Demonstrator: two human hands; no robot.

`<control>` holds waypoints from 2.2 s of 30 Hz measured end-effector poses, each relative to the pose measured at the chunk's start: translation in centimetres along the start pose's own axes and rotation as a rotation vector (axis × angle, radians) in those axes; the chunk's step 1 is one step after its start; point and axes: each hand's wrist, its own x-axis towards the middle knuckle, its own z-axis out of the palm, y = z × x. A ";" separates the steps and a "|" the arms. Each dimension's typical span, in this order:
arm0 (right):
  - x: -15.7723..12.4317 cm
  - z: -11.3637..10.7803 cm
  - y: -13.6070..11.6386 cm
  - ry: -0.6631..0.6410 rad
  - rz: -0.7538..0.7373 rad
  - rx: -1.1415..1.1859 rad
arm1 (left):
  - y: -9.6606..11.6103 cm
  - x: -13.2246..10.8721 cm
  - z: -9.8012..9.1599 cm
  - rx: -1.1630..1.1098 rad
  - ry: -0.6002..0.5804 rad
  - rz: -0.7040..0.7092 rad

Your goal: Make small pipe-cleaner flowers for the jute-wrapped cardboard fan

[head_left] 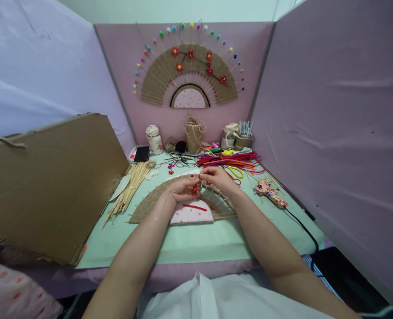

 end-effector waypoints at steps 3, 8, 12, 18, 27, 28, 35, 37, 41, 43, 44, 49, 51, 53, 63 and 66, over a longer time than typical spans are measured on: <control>-0.1 0.1 -0.3 0.060 0.019 0.024 | 0.2 0.0 -0.1 -0.040 0.005 0.012; -0.1 0.1 -0.5 0.107 0.013 0.006 | 0.3 0.0 -0.5 -0.028 -0.033 0.010; 0.1 0.1 -0.4 0.094 -0.002 -0.053 | 0.1 0.4 -0.4 0.053 0.013 0.078; 0.4 -0.1 0.6 0.163 -0.021 -0.141 | -0.6 1.6 0.1 0.842 0.524 0.694; 0.5 0.1 0.8 0.130 -0.013 -0.153 | -1.5 1.3 0.4 1.790 0.654 1.076; 0.4 0.1 0.6 0.129 0.003 -0.157 | -1.5 1.3 0.4 1.826 0.663 1.078; 0.3 0.4 0.8 0.137 0.014 -0.187 | -1.6 1.1 0.7 1.962 0.687 1.059; 0.5 0.4 1.2 0.137 0.005 -0.207 | -1.7 1.2 0.8 1.944 0.671 1.034; 0.7 0.4 1.8 0.131 -0.016 -0.238 | -1.7 1.5 0.7 1.786 0.647 0.974; 0.7 0.3 1.8 0.121 -0.035 -0.277 | -1.6 1.7 0.6 1.630 0.635 0.921; 0.6 0.2 1.7 0.115 -0.047 -0.301 | -1.5 1.8 0.6 1.534 0.623 0.879; 0.3 -0.3 0.7 0.062 -0.156 -0.371 | -0.8 1.6 1.0 0.964 0.484 0.558; 0.1 -0.5 0.3 0.025 -0.214 -0.376 | -0.5 1.2 1.1 0.724 0.413 0.444; -0.1 -0.7 -0.1 -0.022 -0.270 -0.357 | -0.1 0.7 1.2 0.511 0.340 0.326; -0.1 -1.4 -0.4 -0.040 -0.245 -0.217 | -0.1 0.6 1.2 0.334 0.234 0.183; 0.3 -1.1 0.2 0.133 -0.087 -0.191 | -0.7 1.4 1.2 0.666 0.534 0.600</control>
